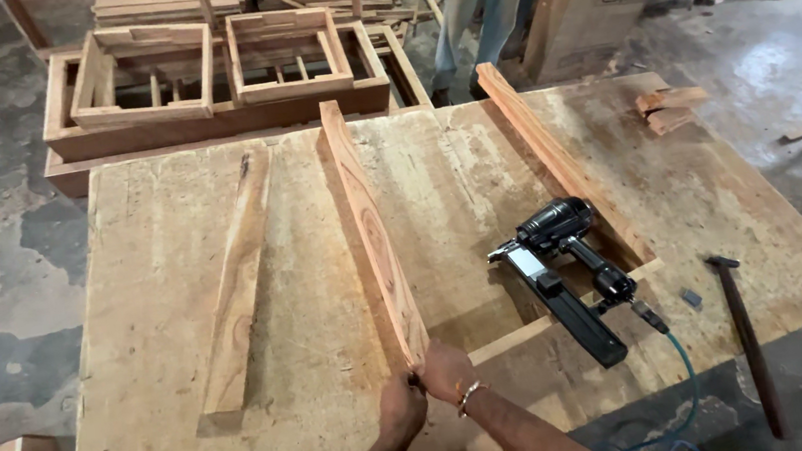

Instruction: The person carries a long wooden strip to a workbench, positions it against a wooden frame, and fastens the strips to the frame using a pneumatic nail gun. They reload nails from a box, adjust the strips' alignment, and hammer a protruding nail while assembling the frame.

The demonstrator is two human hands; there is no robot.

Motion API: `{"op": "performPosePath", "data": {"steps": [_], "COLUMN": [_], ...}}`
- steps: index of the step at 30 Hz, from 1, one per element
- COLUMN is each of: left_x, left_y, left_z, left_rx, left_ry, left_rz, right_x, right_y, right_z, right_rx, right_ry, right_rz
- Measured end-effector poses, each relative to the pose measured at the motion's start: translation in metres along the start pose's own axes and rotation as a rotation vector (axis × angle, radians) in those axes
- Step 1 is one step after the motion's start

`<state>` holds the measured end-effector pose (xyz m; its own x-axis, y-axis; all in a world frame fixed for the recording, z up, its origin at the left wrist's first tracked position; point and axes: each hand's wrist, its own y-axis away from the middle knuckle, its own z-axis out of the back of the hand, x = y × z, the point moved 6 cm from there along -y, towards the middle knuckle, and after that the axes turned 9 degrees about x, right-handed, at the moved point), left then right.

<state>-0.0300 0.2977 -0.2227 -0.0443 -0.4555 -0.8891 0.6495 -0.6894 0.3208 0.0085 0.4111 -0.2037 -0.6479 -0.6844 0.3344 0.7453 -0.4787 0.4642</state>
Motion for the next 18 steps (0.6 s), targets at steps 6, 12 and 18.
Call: {"op": "performPosePath", "data": {"steps": [6, 12, 18], "left_x": [0.007, 0.010, -0.004], "left_y": [0.013, 0.014, 0.032], "left_z": [-0.013, -0.021, -0.039], "left_rx": [-0.148, -0.297, -0.291], "left_ry": [-0.031, -0.149, -0.205], "left_rz": [-0.002, -0.001, -0.160], "right_x": [-0.009, -0.019, -0.036], "right_y": [0.005, -0.005, -0.027], "right_z": [0.000, -0.001, -0.006], "right_rx": [0.026, 0.122, 0.153], "right_ry": [-0.010, -0.119, 0.007], "right_rz": [0.049, 0.145, 0.318]}}
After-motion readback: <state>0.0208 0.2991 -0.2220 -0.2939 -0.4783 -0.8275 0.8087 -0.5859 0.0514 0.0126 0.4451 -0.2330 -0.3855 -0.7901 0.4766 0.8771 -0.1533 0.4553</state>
